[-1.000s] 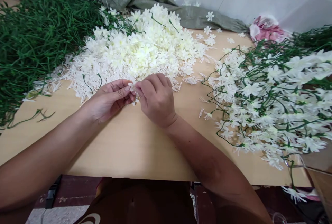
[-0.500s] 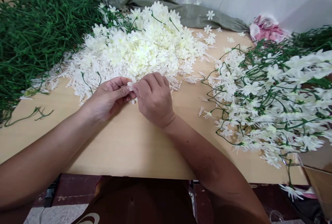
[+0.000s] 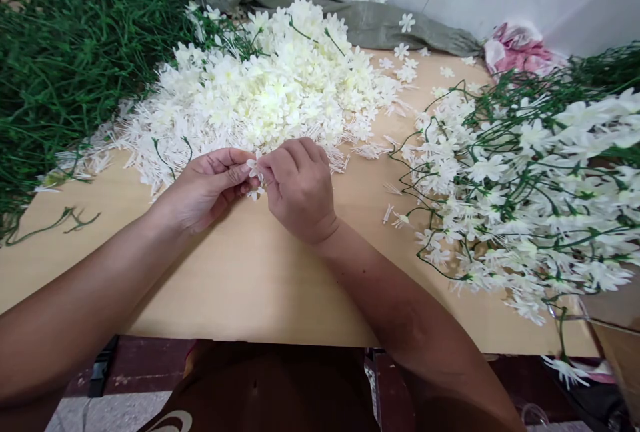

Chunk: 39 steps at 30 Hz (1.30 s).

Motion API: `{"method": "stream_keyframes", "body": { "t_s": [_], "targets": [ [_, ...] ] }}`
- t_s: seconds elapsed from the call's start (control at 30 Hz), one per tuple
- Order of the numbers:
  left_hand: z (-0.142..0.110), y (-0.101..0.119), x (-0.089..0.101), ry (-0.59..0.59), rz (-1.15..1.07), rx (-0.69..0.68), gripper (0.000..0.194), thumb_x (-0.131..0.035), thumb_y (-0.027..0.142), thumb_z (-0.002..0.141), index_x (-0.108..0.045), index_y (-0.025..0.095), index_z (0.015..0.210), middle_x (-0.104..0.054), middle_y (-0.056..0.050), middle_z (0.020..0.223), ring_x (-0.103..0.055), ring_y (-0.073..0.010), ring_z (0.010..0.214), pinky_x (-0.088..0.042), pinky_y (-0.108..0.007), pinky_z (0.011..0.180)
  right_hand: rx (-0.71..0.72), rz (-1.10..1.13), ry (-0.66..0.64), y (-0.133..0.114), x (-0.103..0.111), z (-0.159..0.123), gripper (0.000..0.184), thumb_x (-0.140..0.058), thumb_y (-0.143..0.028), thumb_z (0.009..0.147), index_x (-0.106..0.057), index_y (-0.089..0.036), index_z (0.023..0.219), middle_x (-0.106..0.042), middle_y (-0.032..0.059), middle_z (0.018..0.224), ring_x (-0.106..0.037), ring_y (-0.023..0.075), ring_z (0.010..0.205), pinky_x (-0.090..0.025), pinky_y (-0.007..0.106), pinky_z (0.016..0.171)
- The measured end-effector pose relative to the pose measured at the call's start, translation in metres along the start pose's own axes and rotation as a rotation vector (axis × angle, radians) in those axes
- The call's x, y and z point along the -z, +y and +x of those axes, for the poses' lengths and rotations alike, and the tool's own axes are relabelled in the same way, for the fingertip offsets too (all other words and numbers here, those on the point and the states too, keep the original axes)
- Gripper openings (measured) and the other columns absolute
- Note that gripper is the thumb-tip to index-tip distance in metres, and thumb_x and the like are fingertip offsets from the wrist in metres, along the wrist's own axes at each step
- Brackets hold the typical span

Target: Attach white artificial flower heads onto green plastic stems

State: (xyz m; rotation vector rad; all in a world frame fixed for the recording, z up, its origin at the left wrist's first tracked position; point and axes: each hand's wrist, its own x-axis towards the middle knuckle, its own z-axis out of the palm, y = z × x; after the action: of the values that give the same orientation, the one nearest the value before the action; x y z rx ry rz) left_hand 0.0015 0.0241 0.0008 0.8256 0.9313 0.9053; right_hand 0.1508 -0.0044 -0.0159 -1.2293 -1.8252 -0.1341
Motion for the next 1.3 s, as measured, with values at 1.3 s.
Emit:
{"method": "stream_keyframes", "body": {
  "t_s": [1.3],
  "targets": [
    [-0.001,0.001,0.001,0.023,-0.002,0.046,0.018,-0.081,0.015,0.063,-0.068,0.012,0.077,-0.067,0.001,0.06,-0.065,-0.0101,0.058,-0.044,-0.019,0.054,0.054,0.047,-0.007,0.005,0.003,0.001,0.015,-0.05,-0.02,0.09,-0.053,-0.021,0.075,-0.059,0.0028,0.072,-0.052,0.018,0.072,-0.044,0.035,0.068]
  ]
}}
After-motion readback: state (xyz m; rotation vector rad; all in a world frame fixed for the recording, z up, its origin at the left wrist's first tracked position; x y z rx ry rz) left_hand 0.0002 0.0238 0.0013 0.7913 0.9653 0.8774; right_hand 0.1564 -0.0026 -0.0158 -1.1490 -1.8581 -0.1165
